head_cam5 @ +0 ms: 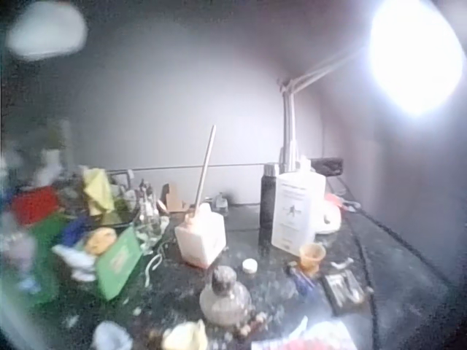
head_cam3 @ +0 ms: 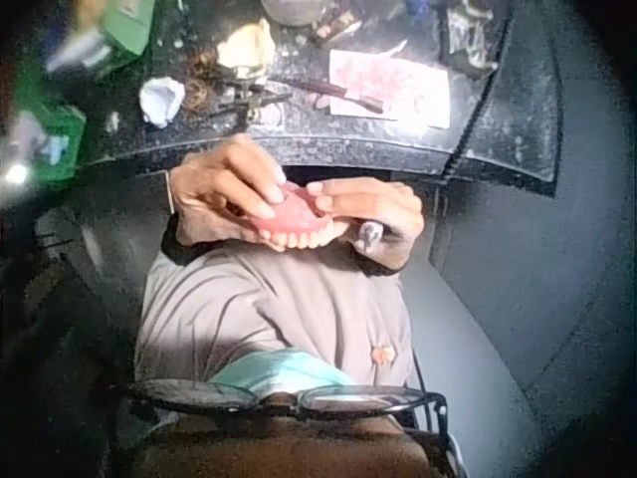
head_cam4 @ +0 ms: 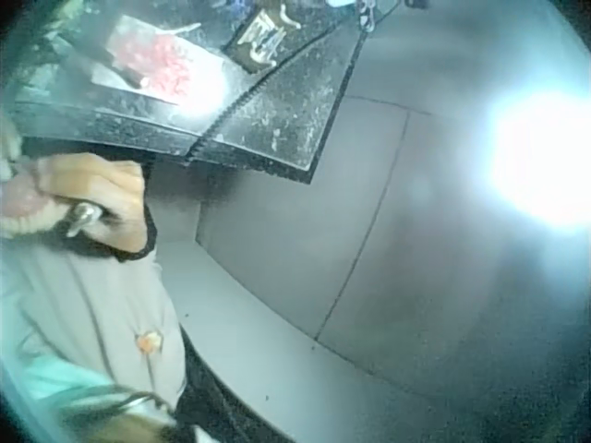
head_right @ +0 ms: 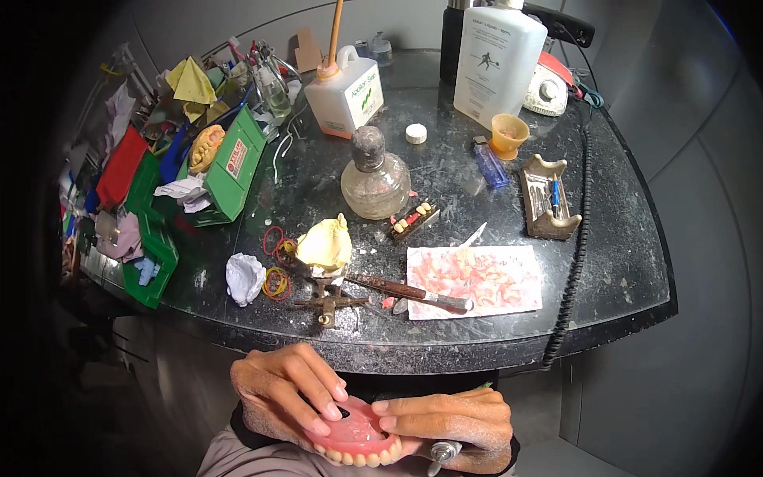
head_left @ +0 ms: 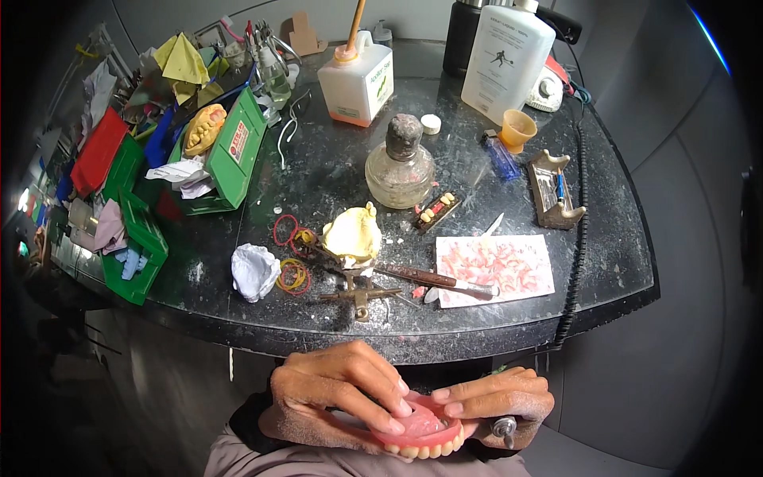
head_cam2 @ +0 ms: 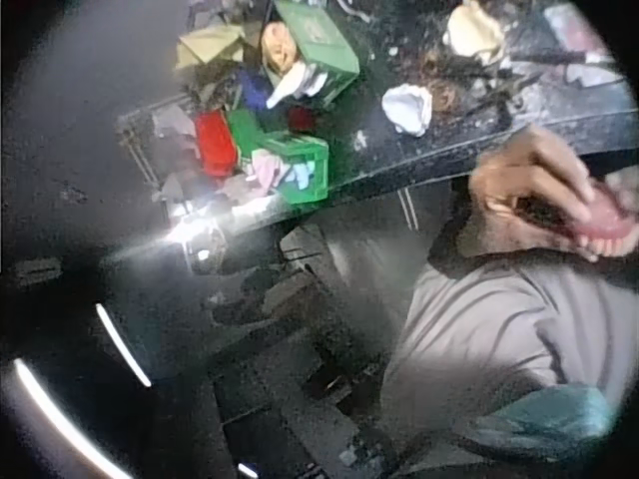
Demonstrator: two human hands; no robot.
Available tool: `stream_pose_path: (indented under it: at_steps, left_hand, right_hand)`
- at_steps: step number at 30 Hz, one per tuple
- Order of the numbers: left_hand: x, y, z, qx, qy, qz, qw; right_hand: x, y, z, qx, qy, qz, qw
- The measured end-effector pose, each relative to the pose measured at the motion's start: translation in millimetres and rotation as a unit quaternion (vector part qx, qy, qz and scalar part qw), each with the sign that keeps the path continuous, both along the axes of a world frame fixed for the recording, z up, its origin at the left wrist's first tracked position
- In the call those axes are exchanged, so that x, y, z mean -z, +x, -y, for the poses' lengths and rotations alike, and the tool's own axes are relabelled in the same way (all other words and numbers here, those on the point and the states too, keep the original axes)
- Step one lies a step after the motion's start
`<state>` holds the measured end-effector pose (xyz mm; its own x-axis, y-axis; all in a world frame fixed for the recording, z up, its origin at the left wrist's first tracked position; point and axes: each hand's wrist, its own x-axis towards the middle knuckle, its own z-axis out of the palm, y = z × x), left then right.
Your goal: The person grinds and shapes a denture with a handheld rotary tool and fits it onto a plaster dental cast.
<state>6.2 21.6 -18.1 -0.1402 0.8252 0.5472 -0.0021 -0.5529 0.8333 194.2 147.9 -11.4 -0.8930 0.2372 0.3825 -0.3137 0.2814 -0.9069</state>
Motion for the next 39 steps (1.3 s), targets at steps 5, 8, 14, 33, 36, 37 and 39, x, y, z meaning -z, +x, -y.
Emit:
stream_pose_path:
  at_steps: [5, 8, 14, 33, 36, 37, 39]
  left_hand:
    - [1.8, 2.6, 1.0, -0.015, 0.025, -0.003, 1.000]
    - [0.7, 3.1, 1.3, -0.023, 0.030, -0.010, 0.999]
    - [0.6, 9.7, 3.1, -0.059, 0.019, -0.049, 0.997]
    - [-6.6, 18.3, 5.0, -0.081, 0.008, -0.025, 0.996]
    - [-8.2, 19.9, 6.0, -0.086, -0.008, -0.013, 0.996]
    - [-7.1, 19.6, 6.3, -0.088, -0.008, -0.013, 0.996]
    - [-4.5, 19.1, 5.7, -0.078, 0.004, 0.008, 0.997]
  right_hand:
    - [11.5, -5.8, 3.3, 0.016, 0.012, -0.042, 0.999]
    - [10.4, -8.7, 5.5, 0.033, 0.015, -0.057, 0.998]
    - [0.2, -6.3, 9.9, 0.077, 0.031, -0.008, 0.997]
    - [13.1, -7.0, 15.7, 0.102, 0.002, -0.049, 0.994]
    - [11.9, -6.6, 15.2, 0.090, -0.001, -0.042, 0.995]
    - [12.1, -7.2, 14.9, 0.083, -0.001, -0.039, 0.996]
    - [12.3, -7.6, 14.2, 0.079, 0.000, -0.040, 0.996]
